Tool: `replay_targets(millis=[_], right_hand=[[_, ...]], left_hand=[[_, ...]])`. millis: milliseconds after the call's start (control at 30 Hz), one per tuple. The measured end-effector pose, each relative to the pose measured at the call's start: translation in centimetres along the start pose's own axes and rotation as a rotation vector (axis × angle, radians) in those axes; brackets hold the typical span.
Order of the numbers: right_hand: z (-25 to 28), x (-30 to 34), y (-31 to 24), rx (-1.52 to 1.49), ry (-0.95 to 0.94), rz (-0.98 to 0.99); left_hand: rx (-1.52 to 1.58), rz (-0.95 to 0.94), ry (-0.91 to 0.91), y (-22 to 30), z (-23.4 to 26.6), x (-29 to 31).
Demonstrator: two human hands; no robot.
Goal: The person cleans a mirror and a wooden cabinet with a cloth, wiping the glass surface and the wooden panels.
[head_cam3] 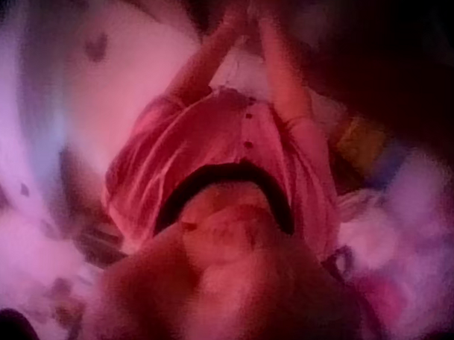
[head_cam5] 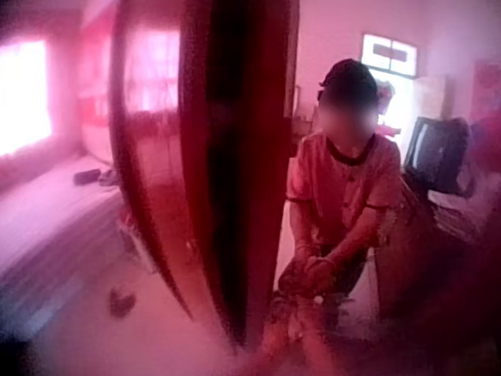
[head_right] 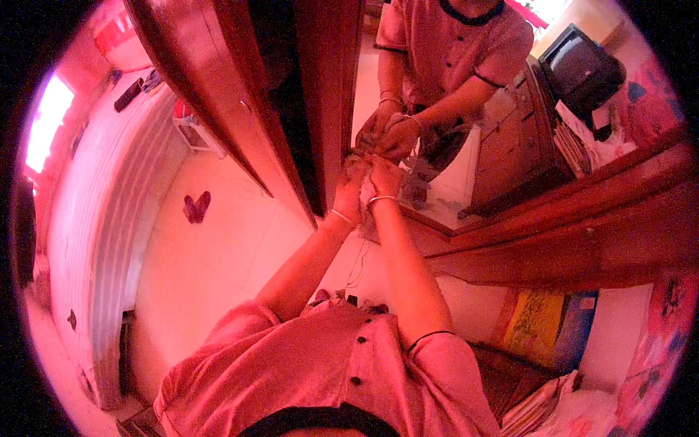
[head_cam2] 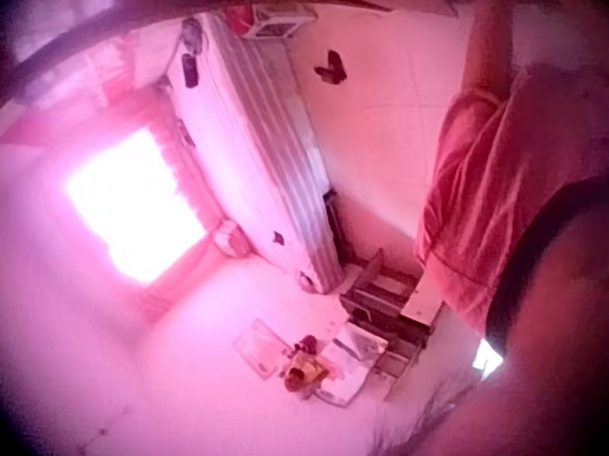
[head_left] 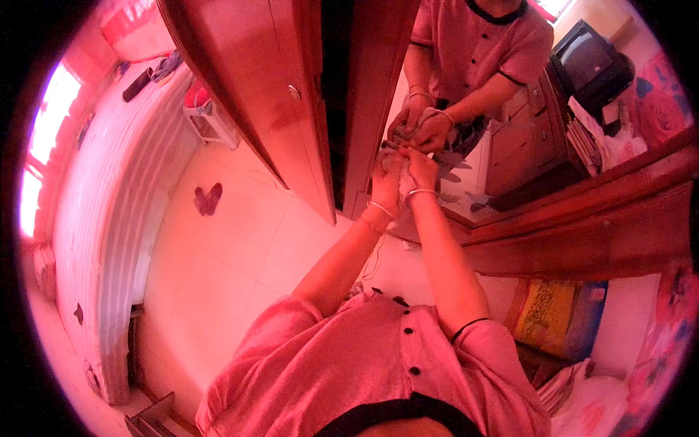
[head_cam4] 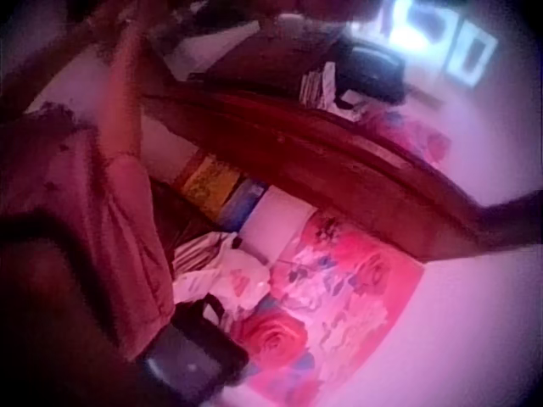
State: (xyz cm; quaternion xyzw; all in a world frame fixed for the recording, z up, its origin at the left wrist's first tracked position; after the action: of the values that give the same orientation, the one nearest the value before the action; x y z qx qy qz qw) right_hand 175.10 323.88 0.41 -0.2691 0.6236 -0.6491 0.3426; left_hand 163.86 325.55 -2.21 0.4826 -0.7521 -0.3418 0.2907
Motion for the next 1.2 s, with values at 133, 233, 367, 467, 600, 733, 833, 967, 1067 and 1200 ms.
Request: replay_targets(millis=[133, 233, 367, 467, 600, 733, 833, 967, 1067, 1200], right_hand=[[0.0, 0.2, -0.5, 0.154, 0.020, -0.044], [1.3, -0.1, 0.4, 0.165, 0.096, -0.199], [-0.6, -2.0, 7.8, -0.553, 0.039, -0.595], [-7.4, 2.5, 2.4, -1.169, -0.634, -0.692], [-2.9, 0.0, 5.0, -0.862, -0.291, -0.393], [-5.0, 1.3, 5.0, -1.003, -0.346, -0.566], [-3.5, -0.8, 6.7, -0.955, -0.218, -0.491], [-3.1, -2.1, 12.3, -0.740, -0.132, -0.419], [-1.7, -3.0, 14.6, -0.409, -0.177, -0.301], [-6.7, 1.8, 9.9, -1.252, -0.506, -0.756]], left_hand=[[-0.347, -0.271, -0.017, 0.7, 0.9, 0.0], [-0.291, -0.142, 0.062, 1.7, -0.3, -0.2], [-0.170, -0.095, -0.097, 1.0, -0.9, -1.2], [-0.102, 0.009, -0.097, 0.3, 1.0, -0.7], [-0.472, -0.275, 0.079, 4.1, 0.1, 1.2], [-0.881, -0.595, -0.003, 8.6, -1.7, 2.3], [-0.983, -0.588, 0.005, 8.3, -2.9, 1.1], [-1.162, -0.551, -0.010, 4.5, -1.1, -0.8], [-1.164, -0.643, 0.038, 4.4, -2.0, -0.8], [-1.220, -0.579, 0.008, 6.1, -2.6, 0.7]])
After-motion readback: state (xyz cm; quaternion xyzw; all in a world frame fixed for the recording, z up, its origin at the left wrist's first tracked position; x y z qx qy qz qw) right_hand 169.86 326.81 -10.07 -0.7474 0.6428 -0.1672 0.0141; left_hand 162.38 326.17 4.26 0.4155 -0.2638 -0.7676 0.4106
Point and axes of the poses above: each hand's wrist, its own x-axis away from the middle knuckle, its own z-axis out of the back of the hand, y = z × x, the point moved 10 cm from there along -x, towards the middle knuckle, and after that the axes turned 10 degrees about -x, right-handed, at the moved point
